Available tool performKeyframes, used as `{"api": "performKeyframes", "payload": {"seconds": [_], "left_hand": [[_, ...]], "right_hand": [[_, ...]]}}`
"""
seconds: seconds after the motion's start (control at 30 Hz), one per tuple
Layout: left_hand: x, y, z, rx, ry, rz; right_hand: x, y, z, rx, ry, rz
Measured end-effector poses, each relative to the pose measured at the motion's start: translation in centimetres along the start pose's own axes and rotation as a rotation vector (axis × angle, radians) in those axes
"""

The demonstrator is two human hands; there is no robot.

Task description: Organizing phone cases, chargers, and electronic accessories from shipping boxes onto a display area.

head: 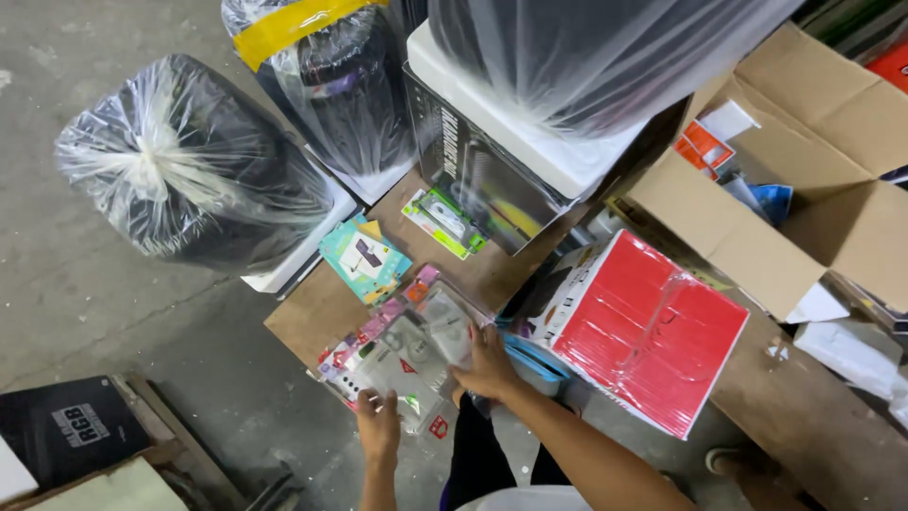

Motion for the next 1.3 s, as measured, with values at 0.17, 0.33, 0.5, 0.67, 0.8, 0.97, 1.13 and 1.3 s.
{"api": "performKeyframes", "payload": {"seconds": [0.17,0.33,0.5,0.67,0.8,0.97,1.13,1.3], "left_hand": [[-3.0,1.2,1.5,-0.065,-0.032,-0.01],[-4.7,0.1,3.2,-0.037,-0.046,0.037],[-4.8,-0.4,2.5,-0.064,-0.073,0.05],[-6.1,2.0,6.5,-0.004,0.009,0.03],[-6.3,3.7,8.3,-0.095,0.059,-0.05],[-6.8,3.0,8.4,-0.177,0.005,-0.134],[-6.6,2.1,4.3,-0.361,0.017,-0.291],[-7.6,2.6,5.1,-0.486,0.065,-0.372]], "right_hand": [[-4.4,-2.5,1.6,0.031,0.102,-0.267],[-4.4,-1.5,4.1,0.133,0.056,-0.156],[-4.0,-1.1,4.3,0.099,-0.009,-0.05],[-3.7,-0.2,4.3,0.058,-0.012,-0.117],[-3.7,-0.8,3.9,0.105,-0.034,-0.08],[-3.4,-1.9,3.5,0.16,0.048,-0.127],[-3.1,-2.4,4.0,0.172,0.105,-0.096],[-3.3,-2.3,4.0,0.176,0.078,-0.081]]}}
Point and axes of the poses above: each hand's wrist, its own x-axis away from the middle knuckle, its own y-axis out of the back of the hand, z = x × y, the point moved 4 cm from there along -x, towards the middle knuckle, and after that the axes turned 9 degrees about x, right-handed, at the moved point
